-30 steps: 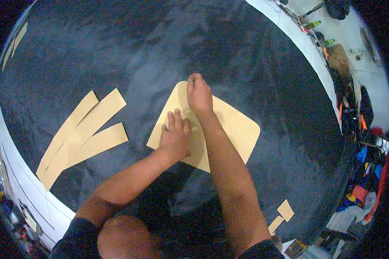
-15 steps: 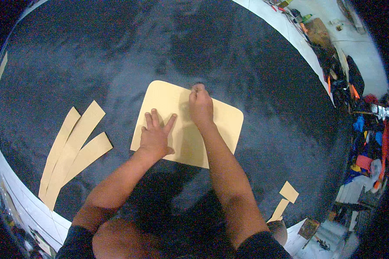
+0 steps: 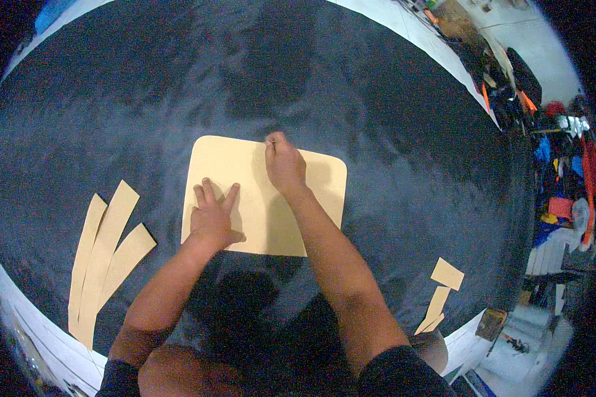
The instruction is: The person sits on the floor and uses a pencil to trace the outline of a rectangular template onto a large black sheet of material. They repeatedly reposition the template and trace its edges to create multiple marked sections on the sheet.
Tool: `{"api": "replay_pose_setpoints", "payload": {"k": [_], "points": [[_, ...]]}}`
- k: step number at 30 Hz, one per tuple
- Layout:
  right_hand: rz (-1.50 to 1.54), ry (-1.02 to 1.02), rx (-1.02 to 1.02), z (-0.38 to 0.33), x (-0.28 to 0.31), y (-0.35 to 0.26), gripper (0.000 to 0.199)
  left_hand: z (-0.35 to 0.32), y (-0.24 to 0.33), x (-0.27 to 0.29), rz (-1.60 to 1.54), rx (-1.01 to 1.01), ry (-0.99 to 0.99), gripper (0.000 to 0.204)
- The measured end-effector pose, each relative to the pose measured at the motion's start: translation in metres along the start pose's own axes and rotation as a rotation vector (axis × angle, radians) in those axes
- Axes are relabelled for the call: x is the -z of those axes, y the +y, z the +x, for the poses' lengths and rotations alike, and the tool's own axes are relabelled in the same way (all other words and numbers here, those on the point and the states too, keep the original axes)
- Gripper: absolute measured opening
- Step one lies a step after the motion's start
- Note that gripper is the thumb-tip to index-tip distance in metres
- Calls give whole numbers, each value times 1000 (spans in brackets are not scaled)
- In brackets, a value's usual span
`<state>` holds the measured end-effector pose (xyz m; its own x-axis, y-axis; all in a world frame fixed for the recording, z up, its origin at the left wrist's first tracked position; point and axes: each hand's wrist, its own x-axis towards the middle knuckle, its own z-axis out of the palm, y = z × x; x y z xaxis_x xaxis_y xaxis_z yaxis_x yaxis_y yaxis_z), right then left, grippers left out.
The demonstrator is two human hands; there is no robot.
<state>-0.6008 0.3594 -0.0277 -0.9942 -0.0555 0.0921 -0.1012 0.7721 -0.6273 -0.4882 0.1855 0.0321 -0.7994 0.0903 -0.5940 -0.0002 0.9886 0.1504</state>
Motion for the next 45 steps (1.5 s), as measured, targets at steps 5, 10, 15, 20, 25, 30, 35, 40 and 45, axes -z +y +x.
{"api": "replay_pose_setpoints", "payload": {"k": [5,10,15,20,25,30,35,40,45], "points": [[23,68,-118,-12,33,45,20,-1,-1,-2,11,11,15,128],[41,126,-226,-17,64,79,19,-2,4,4,47,-13,-30,125],[51,116,-202,-17,60,83,18,2,5,-5,118,-9,50,132],[94,149,-220,-23,72,92,17,0,7,0,99,-2,12,129],[78,164,-265,-23,78,101,21,1,7,0,100,-18,31,129],[26,100,-304,-23,81,97,25,3,11,2,138,19,6,131],[102,128,-346,-28,92,106,27,7,5,-8,171,5,22,138],[193,420,-18,-57,107,115,31,10,7,-6,187,-15,8,140],[-180,-189,-71,-135,115,80,37,9,-2,-10,206,-36,17,140]]}}
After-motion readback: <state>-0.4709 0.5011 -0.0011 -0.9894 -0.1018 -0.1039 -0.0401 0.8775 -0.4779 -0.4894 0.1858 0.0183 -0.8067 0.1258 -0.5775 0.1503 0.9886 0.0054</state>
